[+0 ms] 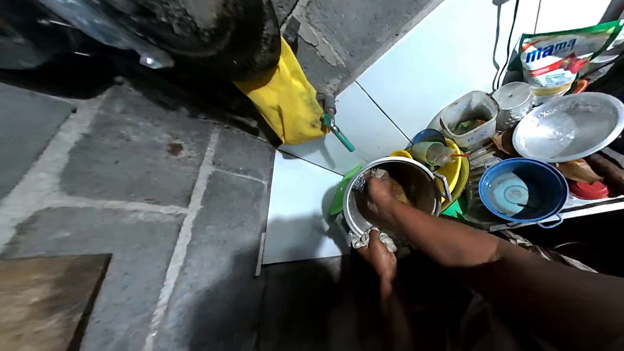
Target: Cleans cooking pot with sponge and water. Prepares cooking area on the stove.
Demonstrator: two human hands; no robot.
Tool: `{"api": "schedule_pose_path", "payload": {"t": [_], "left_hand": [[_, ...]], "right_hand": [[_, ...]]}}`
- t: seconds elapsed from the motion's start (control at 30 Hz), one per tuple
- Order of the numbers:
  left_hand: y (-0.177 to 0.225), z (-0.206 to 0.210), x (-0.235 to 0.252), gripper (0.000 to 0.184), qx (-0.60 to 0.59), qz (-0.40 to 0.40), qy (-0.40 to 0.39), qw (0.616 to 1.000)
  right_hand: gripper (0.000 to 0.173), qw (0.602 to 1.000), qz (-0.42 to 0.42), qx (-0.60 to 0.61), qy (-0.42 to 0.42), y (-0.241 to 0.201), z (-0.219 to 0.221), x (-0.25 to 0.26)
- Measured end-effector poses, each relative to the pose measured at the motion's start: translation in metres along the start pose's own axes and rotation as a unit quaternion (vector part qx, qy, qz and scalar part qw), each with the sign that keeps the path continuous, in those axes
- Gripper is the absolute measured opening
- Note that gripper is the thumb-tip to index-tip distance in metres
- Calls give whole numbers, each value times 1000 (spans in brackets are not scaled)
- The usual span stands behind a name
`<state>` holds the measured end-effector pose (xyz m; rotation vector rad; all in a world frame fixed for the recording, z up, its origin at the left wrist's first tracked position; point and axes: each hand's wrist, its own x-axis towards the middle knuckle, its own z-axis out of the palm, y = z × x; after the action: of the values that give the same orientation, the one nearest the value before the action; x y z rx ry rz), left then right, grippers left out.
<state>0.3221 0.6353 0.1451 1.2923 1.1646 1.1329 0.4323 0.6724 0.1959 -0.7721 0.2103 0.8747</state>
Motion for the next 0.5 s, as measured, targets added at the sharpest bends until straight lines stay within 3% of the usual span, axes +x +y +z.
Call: {"api": "schedule_pose_path", "payload": {"t": [0.07,0.13,0.2,0.3,0.43,0.5], "left_hand": [[2,1,7,47,3,2,-13,1000],[2,-2,11,43,11,-6,-12,1000],[-2,-5,11,44,18,-13,-3,1000],[-7,-1,1,46,21,-12,-6,1000],[-7,10,-5,54,25,-16,-12,999],[-10,6,-10,58,35,-17,-17,999]], "right_hand": [[51,980,-15,-181,-84,18,-10,-2],[46,962,59,-224,-147,8,-16,-13],[33,987,90,-93,-98,-12,-6,-15],[37,995,66,77,22,-12,-2,3],[33,974,50,184,118,-26,-5,14],[35,972,49,177,145,-22,-13,22]]}}
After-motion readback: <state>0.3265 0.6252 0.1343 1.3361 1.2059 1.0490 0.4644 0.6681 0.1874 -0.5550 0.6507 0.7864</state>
